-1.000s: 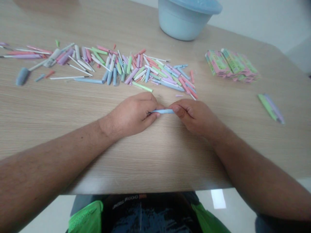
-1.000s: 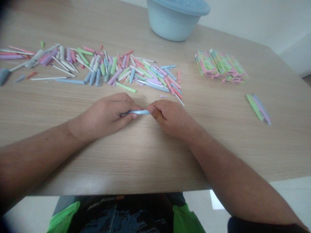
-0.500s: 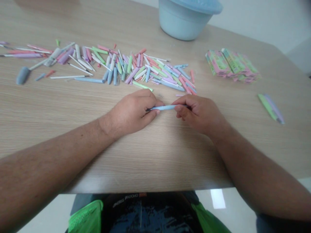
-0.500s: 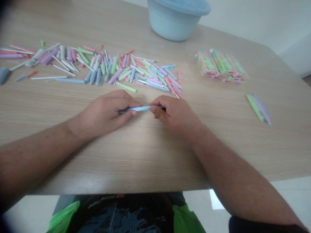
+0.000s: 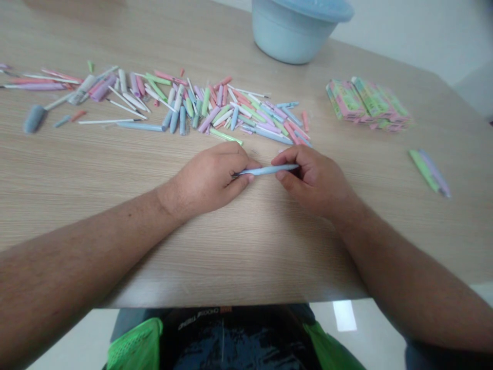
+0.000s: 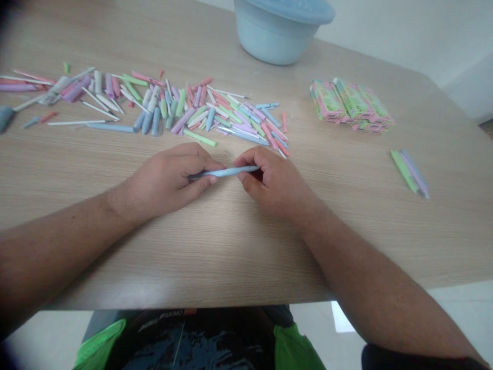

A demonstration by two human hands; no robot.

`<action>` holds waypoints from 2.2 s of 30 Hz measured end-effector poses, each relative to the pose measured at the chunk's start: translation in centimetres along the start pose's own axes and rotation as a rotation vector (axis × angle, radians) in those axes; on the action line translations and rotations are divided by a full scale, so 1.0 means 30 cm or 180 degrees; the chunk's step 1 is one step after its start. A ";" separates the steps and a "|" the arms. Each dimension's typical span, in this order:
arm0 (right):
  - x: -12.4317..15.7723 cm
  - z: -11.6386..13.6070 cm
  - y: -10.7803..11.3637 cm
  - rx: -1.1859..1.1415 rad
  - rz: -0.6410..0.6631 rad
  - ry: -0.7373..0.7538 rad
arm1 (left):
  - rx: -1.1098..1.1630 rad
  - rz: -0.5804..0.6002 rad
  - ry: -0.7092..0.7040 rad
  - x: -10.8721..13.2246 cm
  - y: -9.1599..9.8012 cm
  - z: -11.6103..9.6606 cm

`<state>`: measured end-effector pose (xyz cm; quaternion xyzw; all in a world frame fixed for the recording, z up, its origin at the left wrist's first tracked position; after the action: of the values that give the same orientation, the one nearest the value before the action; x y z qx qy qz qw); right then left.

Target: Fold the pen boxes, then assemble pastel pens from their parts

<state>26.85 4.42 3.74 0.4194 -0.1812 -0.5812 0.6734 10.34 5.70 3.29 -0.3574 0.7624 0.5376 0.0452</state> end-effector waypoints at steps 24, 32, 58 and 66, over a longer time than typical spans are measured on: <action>-0.004 -0.005 -0.036 -0.0094 0.0355 0.0061 | 0.0008 -0.0048 -0.0104 0.002 -0.001 0.002; 0.006 -0.039 -0.049 -0.0310 0.0553 -0.0060 | -0.0053 -0.0021 -0.0095 0.001 0.002 0.001; -0.004 -0.114 0.002 -0.0872 0.0167 -0.0618 | -0.0098 -0.0182 -0.0023 -0.004 0.022 0.009; -0.008 -0.087 0.048 -0.0152 0.0062 -0.0459 | -0.0099 -0.0275 -0.0153 0.001 0.029 0.006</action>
<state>29.62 5.54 3.40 0.3585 -0.2194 -0.6075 0.6741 9.75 5.96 3.88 -0.3776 0.7365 0.5554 0.0810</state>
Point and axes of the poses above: each hand's wrist, its own x-axis away from the middle knuckle, its own y-axis out of the back of the hand, z = x × y, the point moved 10 cm from there along -x, towards the middle knuckle, and after that the axes turned 4 degrees about -y, right-handed, at the moved point
